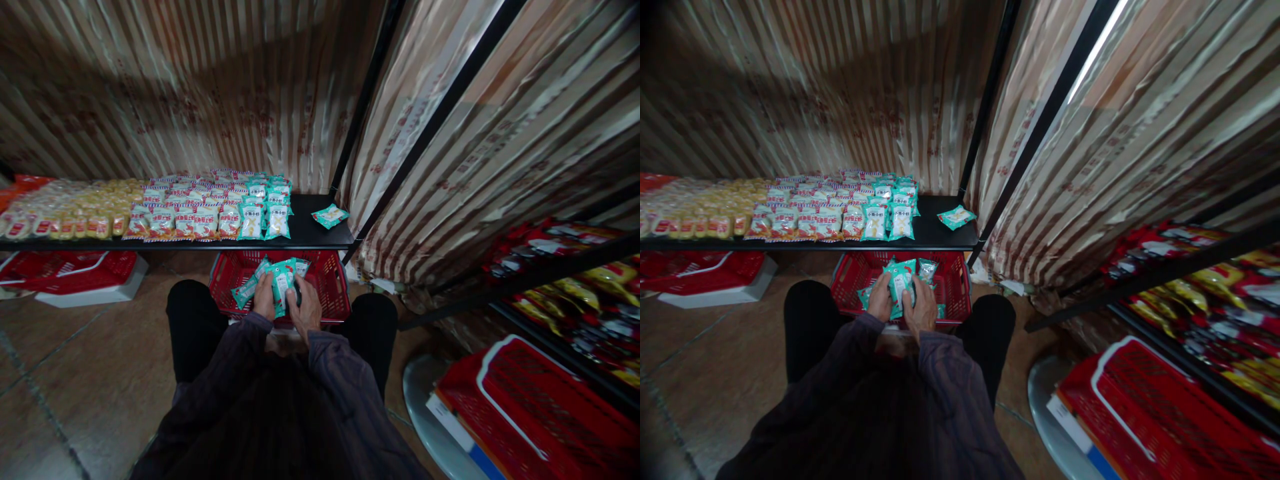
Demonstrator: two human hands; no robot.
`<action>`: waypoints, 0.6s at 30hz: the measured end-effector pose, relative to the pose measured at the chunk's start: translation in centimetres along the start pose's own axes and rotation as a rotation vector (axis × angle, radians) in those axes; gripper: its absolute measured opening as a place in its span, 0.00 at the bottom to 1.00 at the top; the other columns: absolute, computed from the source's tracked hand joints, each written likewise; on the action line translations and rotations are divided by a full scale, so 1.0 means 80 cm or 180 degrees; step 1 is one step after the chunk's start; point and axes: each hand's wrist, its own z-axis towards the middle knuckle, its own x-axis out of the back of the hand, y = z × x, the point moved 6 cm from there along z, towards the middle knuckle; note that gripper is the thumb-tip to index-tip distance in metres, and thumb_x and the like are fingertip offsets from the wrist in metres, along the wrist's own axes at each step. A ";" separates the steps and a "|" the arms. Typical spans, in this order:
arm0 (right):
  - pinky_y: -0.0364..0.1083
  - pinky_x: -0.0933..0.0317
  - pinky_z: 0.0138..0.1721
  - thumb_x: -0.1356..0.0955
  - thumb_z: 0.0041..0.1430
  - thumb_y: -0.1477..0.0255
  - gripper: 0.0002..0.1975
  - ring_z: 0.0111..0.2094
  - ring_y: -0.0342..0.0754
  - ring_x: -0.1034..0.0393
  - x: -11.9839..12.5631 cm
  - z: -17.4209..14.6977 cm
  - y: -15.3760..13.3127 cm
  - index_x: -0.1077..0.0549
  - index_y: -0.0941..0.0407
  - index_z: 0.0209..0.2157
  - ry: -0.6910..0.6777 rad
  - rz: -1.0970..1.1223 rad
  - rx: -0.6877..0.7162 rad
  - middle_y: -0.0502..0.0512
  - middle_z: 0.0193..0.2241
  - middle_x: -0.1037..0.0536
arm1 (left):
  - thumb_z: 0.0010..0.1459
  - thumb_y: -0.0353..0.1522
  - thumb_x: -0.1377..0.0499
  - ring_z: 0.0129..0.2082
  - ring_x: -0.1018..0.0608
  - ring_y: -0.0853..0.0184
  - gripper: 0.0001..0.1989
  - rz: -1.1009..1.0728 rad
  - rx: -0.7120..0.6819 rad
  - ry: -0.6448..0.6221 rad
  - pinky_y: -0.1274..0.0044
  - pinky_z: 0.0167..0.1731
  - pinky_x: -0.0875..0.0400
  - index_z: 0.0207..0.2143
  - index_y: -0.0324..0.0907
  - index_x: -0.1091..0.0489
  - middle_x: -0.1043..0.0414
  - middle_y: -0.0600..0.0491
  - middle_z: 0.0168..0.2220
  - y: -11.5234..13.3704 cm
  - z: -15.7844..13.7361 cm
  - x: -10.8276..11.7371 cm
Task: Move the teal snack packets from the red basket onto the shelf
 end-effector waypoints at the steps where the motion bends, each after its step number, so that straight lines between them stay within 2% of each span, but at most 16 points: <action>1: 0.54 0.41 0.56 0.41 0.64 0.61 0.25 0.54 0.54 0.34 -0.002 -0.001 0.001 0.34 0.58 0.58 -0.0061 -0.0032 0.0000 0.63 0.53 0.27 | 0.44 0.35 0.33 0.50 0.25 0.59 0.14 0.0020 -0.0005 0.0006 0.72 0.45 0.29 0.34 0.44 0.30 0.25 0.46 0.42 0.002 -0.001 0.001; 7: 0.55 0.41 0.57 0.39 0.63 0.57 0.31 0.57 0.57 0.36 -0.016 -0.003 0.010 0.40 0.58 0.62 -0.0381 -0.0116 0.0027 0.64 0.57 0.31 | 0.45 0.34 0.34 0.48 0.24 0.59 0.14 0.0117 0.0000 0.0008 0.71 0.43 0.29 0.37 0.45 0.28 0.26 0.46 0.44 0.004 -0.006 0.002; 11: 0.56 0.40 0.56 0.35 0.59 0.55 0.37 0.58 0.59 0.36 -0.024 -0.003 0.017 0.45 0.57 0.65 -0.0526 -0.0089 -0.0107 0.64 0.60 0.33 | 0.46 0.36 0.35 0.46 0.24 0.61 0.14 0.0123 0.0022 -0.0009 0.74 0.40 0.29 0.37 0.43 0.26 0.26 0.47 0.45 0.000 -0.003 -0.003; 15: 0.58 0.41 0.57 0.33 0.56 0.55 0.40 0.58 0.60 0.37 -0.028 -0.002 0.022 0.45 0.58 0.65 -0.0584 -0.0035 -0.0240 0.66 0.60 0.35 | 0.52 0.40 0.39 0.41 0.23 0.64 0.15 0.0118 0.0120 -0.0011 0.76 0.37 0.30 0.40 0.43 0.26 0.24 0.49 0.42 -0.007 0.002 -0.011; 18: 0.57 0.41 0.57 0.32 0.55 0.57 0.39 0.58 0.60 0.37 -0.030 -0.001 0.024 0.44 0.59 0.64 -0.0549 0.0046 -0.0293 0.66 0.59 0.34 | 0.52 0.40 0.40 0.40 0.23 0.65 0.16 0.0073 0.0194 0.0024 0.76 0.37 0.30 0.41 0.43 0.26 0.24 0.50 0.44 -0.010 0.001 -0.013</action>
